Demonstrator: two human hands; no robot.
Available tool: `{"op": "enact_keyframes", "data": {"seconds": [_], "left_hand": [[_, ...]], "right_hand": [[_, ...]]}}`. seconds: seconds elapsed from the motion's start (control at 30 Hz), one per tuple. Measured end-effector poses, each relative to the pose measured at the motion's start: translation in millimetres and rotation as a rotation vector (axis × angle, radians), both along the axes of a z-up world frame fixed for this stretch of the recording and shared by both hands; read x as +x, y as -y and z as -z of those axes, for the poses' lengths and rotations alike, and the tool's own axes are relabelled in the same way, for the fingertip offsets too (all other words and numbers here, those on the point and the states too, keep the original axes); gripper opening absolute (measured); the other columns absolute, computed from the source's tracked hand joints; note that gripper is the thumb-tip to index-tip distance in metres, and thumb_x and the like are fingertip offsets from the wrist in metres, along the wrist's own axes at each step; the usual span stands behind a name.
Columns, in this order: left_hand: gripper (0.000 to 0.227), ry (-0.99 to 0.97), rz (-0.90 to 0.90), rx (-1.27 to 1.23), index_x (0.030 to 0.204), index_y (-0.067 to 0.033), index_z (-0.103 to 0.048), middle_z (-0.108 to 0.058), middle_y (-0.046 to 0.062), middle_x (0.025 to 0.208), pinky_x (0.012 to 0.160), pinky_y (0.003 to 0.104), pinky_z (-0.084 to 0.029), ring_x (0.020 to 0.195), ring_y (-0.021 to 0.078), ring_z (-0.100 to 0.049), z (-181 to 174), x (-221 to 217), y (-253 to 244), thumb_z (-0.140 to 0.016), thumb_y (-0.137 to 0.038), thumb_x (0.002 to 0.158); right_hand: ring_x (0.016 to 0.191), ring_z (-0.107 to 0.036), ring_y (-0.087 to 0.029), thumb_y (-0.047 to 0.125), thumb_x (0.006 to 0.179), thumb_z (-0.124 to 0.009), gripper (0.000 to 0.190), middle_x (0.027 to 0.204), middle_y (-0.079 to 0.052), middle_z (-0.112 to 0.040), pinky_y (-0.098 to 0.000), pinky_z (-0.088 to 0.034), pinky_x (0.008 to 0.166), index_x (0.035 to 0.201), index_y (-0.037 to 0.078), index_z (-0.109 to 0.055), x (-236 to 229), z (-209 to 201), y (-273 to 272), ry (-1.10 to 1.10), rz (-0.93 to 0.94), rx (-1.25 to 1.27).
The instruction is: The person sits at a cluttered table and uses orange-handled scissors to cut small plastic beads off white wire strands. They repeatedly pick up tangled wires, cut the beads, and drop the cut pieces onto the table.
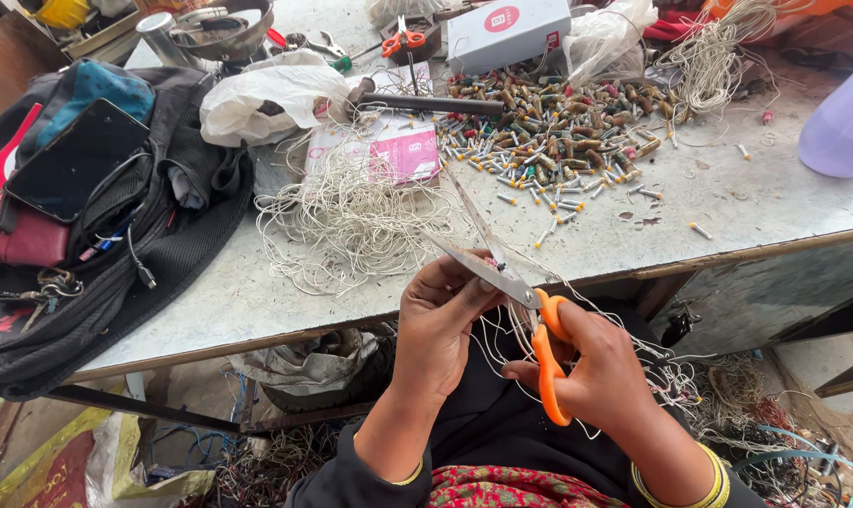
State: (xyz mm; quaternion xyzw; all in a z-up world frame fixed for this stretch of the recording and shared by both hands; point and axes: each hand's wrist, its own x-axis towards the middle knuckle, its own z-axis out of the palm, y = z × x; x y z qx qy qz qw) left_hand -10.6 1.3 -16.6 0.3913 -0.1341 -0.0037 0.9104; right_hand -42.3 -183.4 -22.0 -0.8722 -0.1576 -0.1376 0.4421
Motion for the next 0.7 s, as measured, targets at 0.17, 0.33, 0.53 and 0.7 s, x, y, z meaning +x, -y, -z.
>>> {"op": "enact_keyframes", "data": {"seconds": [0.17,0.33,0.53,0.7], "left_hand": [[0.021,-0.030,-0.015,0.017,0.117,0.0030,-0.070,-0.075,0.012,0.108,0.092,0.035,-0.060,0.098,0.0189,-0.074,-5,4,-1,-0.070,0.001,0.096],[0.020,-0.054,-0.018,0.017,0.116,0.0011,-0.070,-0.074,0.008,0.106,0.089,0.033,-0.059,0.094,0.0163,-0.072,-7,4,3,-0.070,0.001,0.096],[0.026,-0.079,-0.020,-0.029,0.120,0.0000,-0.066,-0.073,0.008,0.108,0.091,0.032,-0.059,0.099,0.0156,-0.071,-7,6,7,-0.071,-0.003,0.095],[0.031,-0.049,0.033,0.014,0.124,0.0025,-0.063,-0.071,0.007,0.112,0.096,0.031,-0.057,0.103,0.0152,-0.069,-4,9,1,-0.074,-0.002,0.096]], "right_hand": [[0.046,-0.041,-0.014,0.038,0.059,-0.096,0.051,0.051,-0.004,-0.049,-0.0315,-0.039,0.045,0.074,0.005,-0.060,0,10,0,-0.102,-0.016,0.078],[0.051,-0.039,-0.009,0.031,0.073,-0.091,0.038,0.051,-0.001,-0.046,-0.0301,-0.035,0.045,0.072,0.005,-0.063,6,26,1,-0.184,-0.010,0.207],[0.051,-0.037,-0.011,0.031,0.067,-0.093,0.043,0.054,-0.005,-0.047,-0.0324,-0.034,0.045,0.074,0.002,-0.062,7,21,3,-0.182,0.023,0.175],[0.045,-0.044,-0.014,0.033,0.067,-0.092,0.042,0.054,-0.007,-0.055,-0.0330,-0.041,0.047,0.080,0.003,-0.066,6,2,4,-0.219,0.116,0.055]]}}
